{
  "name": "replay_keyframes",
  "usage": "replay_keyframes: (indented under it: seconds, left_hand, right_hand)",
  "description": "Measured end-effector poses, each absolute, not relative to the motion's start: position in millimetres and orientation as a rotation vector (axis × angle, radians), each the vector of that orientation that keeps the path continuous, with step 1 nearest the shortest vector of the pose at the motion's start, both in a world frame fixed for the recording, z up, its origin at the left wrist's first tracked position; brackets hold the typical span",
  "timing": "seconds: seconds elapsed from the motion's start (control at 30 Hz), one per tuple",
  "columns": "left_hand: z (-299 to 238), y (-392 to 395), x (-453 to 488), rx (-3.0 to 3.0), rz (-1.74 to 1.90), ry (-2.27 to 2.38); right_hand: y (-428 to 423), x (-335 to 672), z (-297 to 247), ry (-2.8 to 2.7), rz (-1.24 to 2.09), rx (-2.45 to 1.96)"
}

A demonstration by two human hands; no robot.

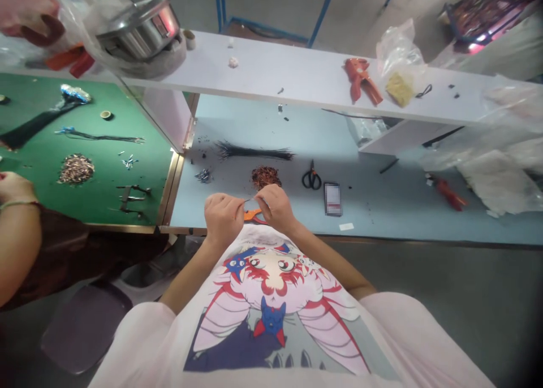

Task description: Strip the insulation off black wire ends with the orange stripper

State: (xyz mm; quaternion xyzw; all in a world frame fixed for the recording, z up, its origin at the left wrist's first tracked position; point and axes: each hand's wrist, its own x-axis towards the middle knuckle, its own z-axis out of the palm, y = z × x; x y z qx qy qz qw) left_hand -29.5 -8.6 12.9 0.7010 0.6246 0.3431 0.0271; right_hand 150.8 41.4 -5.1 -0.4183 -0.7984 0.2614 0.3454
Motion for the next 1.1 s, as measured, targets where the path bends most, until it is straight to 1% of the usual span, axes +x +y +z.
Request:
replay_keyframes:
  seconds: [0.07,0.13,0.17,0.23,0.3,0.4,0.57,0.73,0.87,0.97,1.1]
  left_hand:
    - [6,-6,-45,2.02,1.039,2.074]
    - [-3,-4,-63,1.729,1.101,2.125]
    - [-6,-3,-70,1.514,1.159,2.062]
    - [-12,-3,-79,1.066,1.245,1.84]
    - [-15,-5,-79,0.777,1.279,1.667]
    - [-16,-8,-71,0.705,1.313,1.631]
    - [-18,-1,-57,0.663,1.324,1.535]
    - [-19,16,-49,0.637,1.252,1.432]
    - [-18,23,-48,0.6,1.218,1.407]
    - [-19,18,-49,0.58,1.2,1.414]
    - [-21,10,-49,0.588,1.154,1.447]
  right_hand:
    - [56,161,-17,-2.042,0.609,-1.244]
    - [76,169,-34,-2.058,0.611,-1.503]
    - [84,171,-46,-2.156,0.659,-1.631]
    - [95,168,-70,-2.241,0.745,-1.708]
    - [92,160,-92,-2.294,0.796,-1.774]
    - [67,148,-115,-2.388,0.837,-1.828]
    - [38,145,-134,-2.632,0.966,-1.696]
    - [44,140,-133,-2.637,0.955,-1.743]
    - [49,142,-116,-2.487,1.04,-1.754]
    - [46,158,-97,-2.274,1.176,-1.768]
    - [36,182,-74,-1.906,1.519,-1.678]
